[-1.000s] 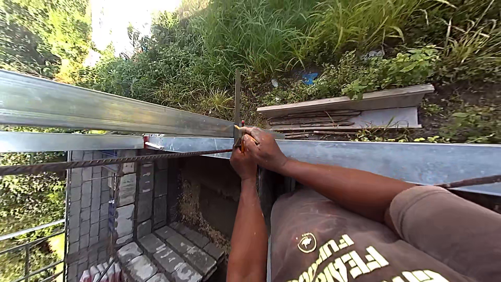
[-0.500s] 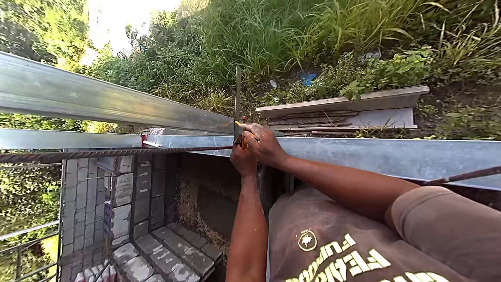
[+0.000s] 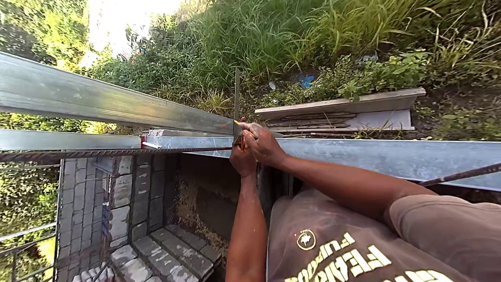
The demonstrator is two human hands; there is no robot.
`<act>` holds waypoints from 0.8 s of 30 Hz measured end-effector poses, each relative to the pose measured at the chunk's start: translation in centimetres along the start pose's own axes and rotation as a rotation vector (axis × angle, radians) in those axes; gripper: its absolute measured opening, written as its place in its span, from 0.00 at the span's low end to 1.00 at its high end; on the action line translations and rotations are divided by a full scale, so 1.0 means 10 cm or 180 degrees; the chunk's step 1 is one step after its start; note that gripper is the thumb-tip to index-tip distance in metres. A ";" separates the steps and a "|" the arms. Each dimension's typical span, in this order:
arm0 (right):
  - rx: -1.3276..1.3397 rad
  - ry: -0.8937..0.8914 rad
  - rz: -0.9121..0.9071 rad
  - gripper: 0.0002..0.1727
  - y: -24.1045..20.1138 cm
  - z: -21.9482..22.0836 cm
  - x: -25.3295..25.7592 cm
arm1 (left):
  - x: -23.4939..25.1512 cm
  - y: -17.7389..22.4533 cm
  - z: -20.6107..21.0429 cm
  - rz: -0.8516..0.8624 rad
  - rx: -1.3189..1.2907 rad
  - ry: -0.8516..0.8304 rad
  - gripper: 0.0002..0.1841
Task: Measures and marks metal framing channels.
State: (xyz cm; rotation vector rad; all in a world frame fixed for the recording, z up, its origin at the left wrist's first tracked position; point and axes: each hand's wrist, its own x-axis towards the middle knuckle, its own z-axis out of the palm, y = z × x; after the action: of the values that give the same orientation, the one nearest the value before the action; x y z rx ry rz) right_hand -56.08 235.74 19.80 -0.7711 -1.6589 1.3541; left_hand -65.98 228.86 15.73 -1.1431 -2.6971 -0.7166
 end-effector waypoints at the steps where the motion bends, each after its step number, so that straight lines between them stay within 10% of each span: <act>1: -0.0015 0.0012 -0.0026 0.20 0.01 0.00 0.01 | 0.00 0.00 0.00 -0.0019 -0.0026 -0.0018 0.15; 9: 0.0242 -0.0806 -0.0247 0.18 0.00 -0.18 -0.24 | 0.00 -0.02 -0.02 0.0175 -0.0046 0.0026 0.16; 16: 0.0772 -0.0066 -0.0407 0.21 -0.33 -0.53 0.00 | 0.06 -0.11 -0.06 0.0054 -0.0673 -0.0028 0.17; 24: 0.1381 0.0335 -0.0905 0.21 -0.75 -0.74 0.31 | 0.37 0.27 -1.07 0.0624 -0.0646 0.1053 0.16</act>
State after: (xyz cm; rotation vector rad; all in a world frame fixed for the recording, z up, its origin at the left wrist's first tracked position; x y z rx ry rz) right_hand -50.62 240.05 28.21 -0.3318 -1.2718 1.3743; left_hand -67.43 227.79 27.22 -1.1886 -2.2467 -1.0591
